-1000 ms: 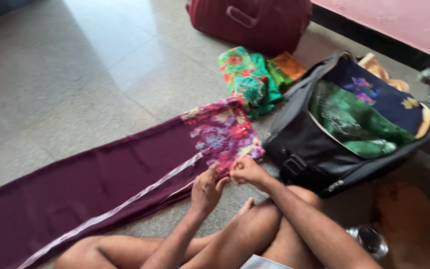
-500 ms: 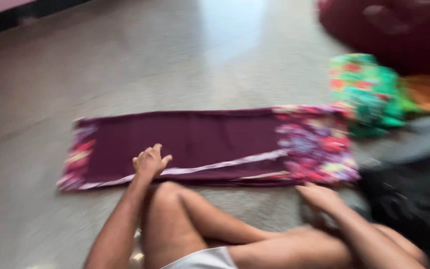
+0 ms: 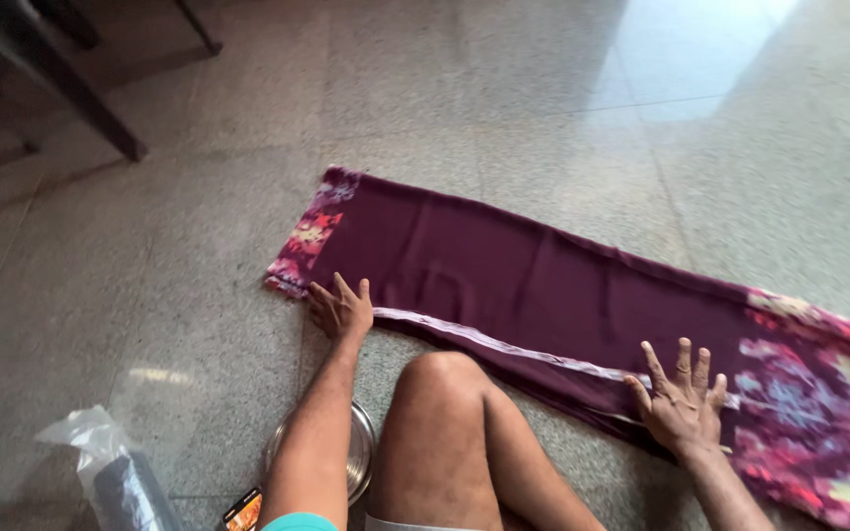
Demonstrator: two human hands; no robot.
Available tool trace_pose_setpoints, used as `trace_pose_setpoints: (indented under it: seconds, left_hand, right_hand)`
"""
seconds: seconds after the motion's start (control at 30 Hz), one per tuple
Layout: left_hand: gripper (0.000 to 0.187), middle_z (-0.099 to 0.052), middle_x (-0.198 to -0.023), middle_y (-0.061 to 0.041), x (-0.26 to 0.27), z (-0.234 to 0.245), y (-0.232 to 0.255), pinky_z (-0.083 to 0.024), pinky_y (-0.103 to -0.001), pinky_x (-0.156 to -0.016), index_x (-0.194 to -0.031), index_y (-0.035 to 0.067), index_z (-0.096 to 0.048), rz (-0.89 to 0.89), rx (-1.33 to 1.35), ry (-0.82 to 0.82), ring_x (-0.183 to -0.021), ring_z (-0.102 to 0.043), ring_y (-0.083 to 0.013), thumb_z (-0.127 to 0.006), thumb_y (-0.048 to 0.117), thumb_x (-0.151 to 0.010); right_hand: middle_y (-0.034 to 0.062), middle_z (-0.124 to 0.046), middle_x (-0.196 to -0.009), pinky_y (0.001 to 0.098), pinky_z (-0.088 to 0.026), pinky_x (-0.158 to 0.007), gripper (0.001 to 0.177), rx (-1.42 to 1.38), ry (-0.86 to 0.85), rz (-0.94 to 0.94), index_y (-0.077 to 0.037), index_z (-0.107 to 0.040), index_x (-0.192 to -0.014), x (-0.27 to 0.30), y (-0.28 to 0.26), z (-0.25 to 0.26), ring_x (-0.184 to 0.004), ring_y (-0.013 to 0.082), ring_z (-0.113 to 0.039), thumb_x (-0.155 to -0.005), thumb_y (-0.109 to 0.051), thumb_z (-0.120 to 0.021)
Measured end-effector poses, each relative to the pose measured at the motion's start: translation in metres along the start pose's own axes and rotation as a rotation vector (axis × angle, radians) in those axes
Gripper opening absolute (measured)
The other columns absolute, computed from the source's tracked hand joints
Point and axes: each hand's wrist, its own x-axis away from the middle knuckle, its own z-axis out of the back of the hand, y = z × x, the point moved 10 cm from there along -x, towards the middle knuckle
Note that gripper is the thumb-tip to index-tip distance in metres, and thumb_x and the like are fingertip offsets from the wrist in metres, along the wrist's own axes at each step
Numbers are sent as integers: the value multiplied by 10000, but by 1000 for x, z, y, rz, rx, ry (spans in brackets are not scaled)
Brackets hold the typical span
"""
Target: The person sits on the floor and removes several pieces of colorful fabric from a bag, then spreads one large purple and floral fabric piece on the floor, aligns its edges using a measuring tape, and folds it into a small rectangle.
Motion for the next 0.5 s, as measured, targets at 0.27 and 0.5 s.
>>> trace_pose_setpoints:
  seconds: [0.27, 0.5]
  left_hand:
    - [791, -396, -1480, -342, -34, 19, -68, -411, -629, -1025, -1475, 41, -470, 586, 111, 157, -1323, -416, -499, -745, 408, -831]
    - [566, -594, -1276, -263, -75, 10, -96, -504, -538, -986, -1254, 26, -618, 641, 248, -166, -1181, -594, -423, -791, 305, -793]
  right_hand:
    - [120, -195, -1685, 678, -145, -1149, 792, 88, -158, -118, -393, -268, -1580, 3, 14, -34, -1547, 319, -177, -887, -777, -289]
    - [99, -259, -1666, 659, -140, -1172, 809, 89, -176, -158, -367, -340, -1568, 2, 20, -47, -1542, 295, -212, -877, -788, -350]
